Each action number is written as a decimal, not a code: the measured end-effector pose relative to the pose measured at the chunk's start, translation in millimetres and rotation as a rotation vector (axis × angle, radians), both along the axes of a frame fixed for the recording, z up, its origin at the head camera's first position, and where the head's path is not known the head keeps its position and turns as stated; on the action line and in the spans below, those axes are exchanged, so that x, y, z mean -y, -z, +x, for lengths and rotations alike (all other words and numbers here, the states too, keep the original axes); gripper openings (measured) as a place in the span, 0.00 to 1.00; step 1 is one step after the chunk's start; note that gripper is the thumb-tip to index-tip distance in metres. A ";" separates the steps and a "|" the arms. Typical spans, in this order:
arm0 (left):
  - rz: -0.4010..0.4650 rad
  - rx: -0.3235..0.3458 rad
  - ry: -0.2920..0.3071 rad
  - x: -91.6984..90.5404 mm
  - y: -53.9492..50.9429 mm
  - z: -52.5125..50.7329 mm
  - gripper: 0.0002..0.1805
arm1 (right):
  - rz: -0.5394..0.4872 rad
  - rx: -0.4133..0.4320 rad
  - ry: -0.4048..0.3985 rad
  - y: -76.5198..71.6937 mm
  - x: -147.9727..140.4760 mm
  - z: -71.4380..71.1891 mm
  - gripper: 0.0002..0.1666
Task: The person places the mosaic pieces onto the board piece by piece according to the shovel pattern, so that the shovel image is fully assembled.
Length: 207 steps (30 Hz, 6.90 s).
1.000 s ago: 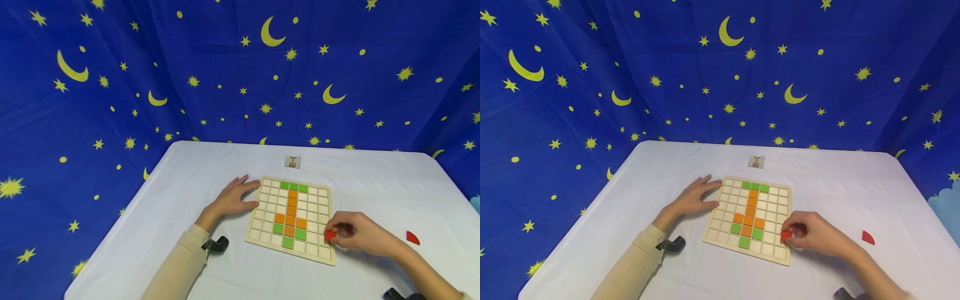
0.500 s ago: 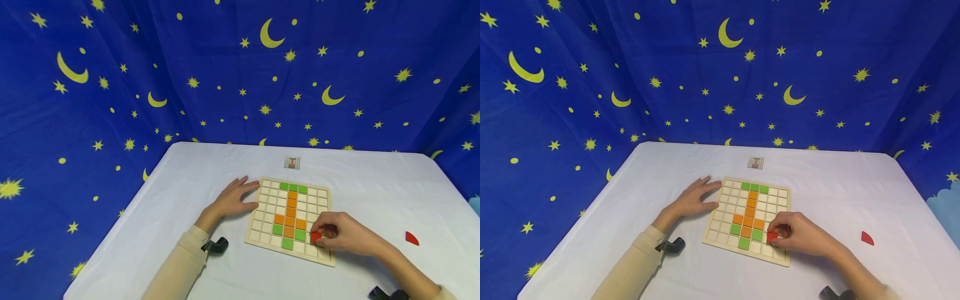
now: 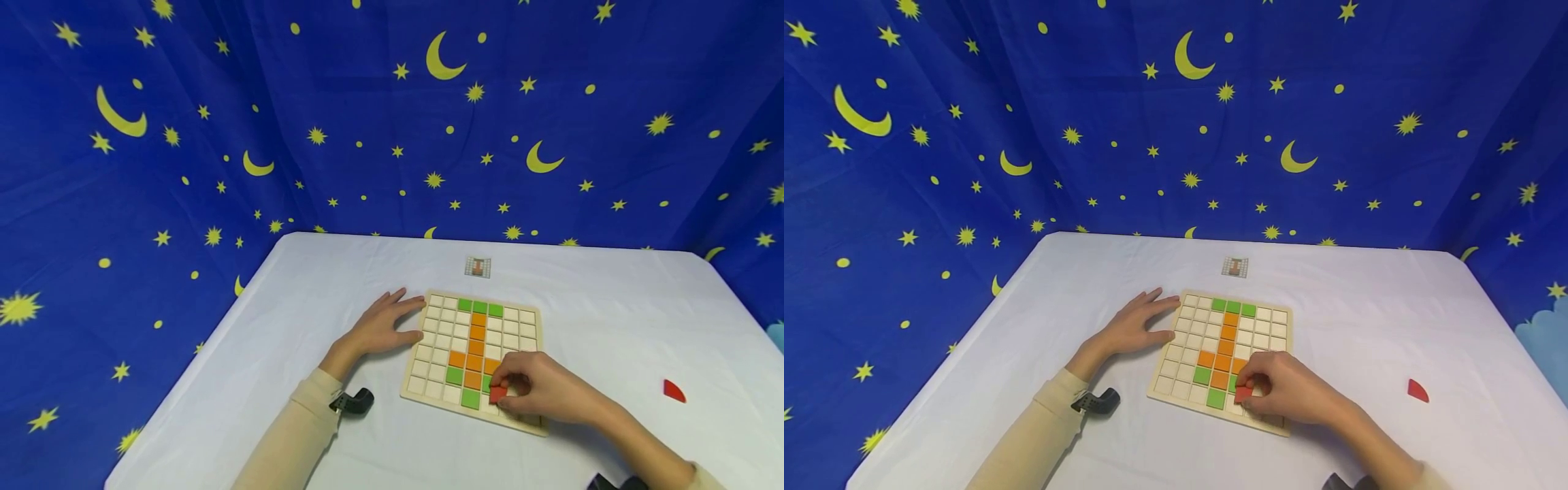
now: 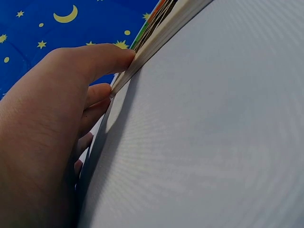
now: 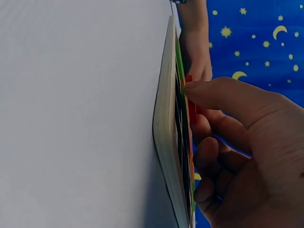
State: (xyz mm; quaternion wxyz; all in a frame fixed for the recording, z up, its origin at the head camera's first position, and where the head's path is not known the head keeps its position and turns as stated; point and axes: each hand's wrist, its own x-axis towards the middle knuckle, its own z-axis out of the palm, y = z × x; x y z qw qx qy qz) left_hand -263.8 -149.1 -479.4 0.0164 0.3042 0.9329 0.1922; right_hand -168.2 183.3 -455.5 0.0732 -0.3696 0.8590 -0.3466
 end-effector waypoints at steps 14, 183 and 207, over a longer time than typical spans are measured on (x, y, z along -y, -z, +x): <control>-0.011 0.015 -0.004 -1.5 -3.7 1.6 0.38 | 0.077 -0.136 0.003 1.7 13.9 8.8 0.09; 0.016 -0.012 0.006 2.0 1.5 -0.9 0.38 | 0.178 0.036 0.597 9.1 -147.8 21.5 0.32; -0.003 -0.008 0.011 0.4 1.5 -2.2 0.38 | 0.083 -0.016 0.491 10.4 -146.3 20.7 0.20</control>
